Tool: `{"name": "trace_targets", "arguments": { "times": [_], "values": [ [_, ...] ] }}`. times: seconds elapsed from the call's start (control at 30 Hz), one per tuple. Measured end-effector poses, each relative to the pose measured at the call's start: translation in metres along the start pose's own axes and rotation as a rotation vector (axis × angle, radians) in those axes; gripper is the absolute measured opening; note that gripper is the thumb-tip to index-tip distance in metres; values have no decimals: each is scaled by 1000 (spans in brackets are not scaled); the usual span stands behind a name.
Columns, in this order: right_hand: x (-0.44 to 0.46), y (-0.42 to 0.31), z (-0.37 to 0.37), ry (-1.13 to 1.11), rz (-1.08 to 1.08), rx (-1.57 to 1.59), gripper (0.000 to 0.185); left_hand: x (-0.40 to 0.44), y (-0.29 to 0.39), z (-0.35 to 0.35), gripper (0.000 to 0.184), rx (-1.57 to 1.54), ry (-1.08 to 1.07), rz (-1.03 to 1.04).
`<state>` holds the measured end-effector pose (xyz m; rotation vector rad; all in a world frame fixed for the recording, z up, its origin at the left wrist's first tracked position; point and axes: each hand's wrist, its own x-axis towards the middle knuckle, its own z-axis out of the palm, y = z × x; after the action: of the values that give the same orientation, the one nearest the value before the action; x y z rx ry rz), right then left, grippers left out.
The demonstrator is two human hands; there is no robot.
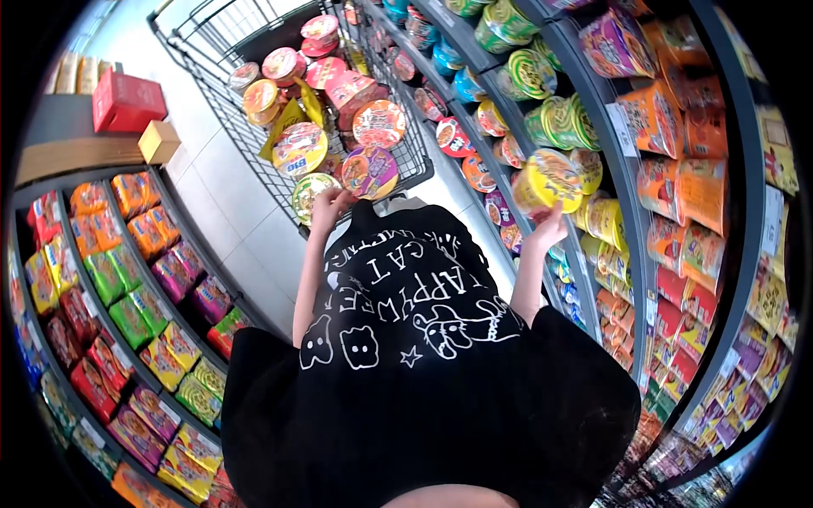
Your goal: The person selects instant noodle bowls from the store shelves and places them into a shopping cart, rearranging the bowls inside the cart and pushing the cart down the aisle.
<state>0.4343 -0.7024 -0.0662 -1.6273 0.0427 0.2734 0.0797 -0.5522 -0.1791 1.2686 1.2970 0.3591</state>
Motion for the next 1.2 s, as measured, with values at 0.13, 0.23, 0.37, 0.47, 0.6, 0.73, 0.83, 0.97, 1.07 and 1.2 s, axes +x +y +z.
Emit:
{"name": "trace_targets", "arguments": {
  "times": [0.13,0.23,0.37,0.47,0.6,0.73,0.83,0.97,1.07,1.2],
  "values": [
    [-41,15,23,-541,-20,-221,47,-8,42,7,38,-74,-227,-29],
    [-51,31,59,-1028,56,-232,44,-16,73,13,48,-249,-340,-99],
    [-71,47,113,-1531,278,-322,39,2,41,14,57,-715,-397,-259],
    [-73,55,148,-1841,302,-379,36,-10,48,-4,55,-865,-319,-305],
    [-79,93,177,-1798,125,-295,28,-17,5,-14,54,-1002,-61,-196],
    [-60,187,181,-1233,-417,-992,48,-46,2,-26,59,-1097,186,-120],
    [-44,212,182,-1369,-344,-1276,47,-64,-11,-39,59,-1126,309,-97],
    [-45,227,191,-1532,38,-904,30,-82,-32,-53,58,-1118,423,-82],
    [-53,213,194,-1484,448,-702,12,-93,-35,-53,58,-1161,486,-32],
    [-44,178,203,-1609,271,-764,12,-103,-28,-49,59,-1190,590,-1]
  ]
}}
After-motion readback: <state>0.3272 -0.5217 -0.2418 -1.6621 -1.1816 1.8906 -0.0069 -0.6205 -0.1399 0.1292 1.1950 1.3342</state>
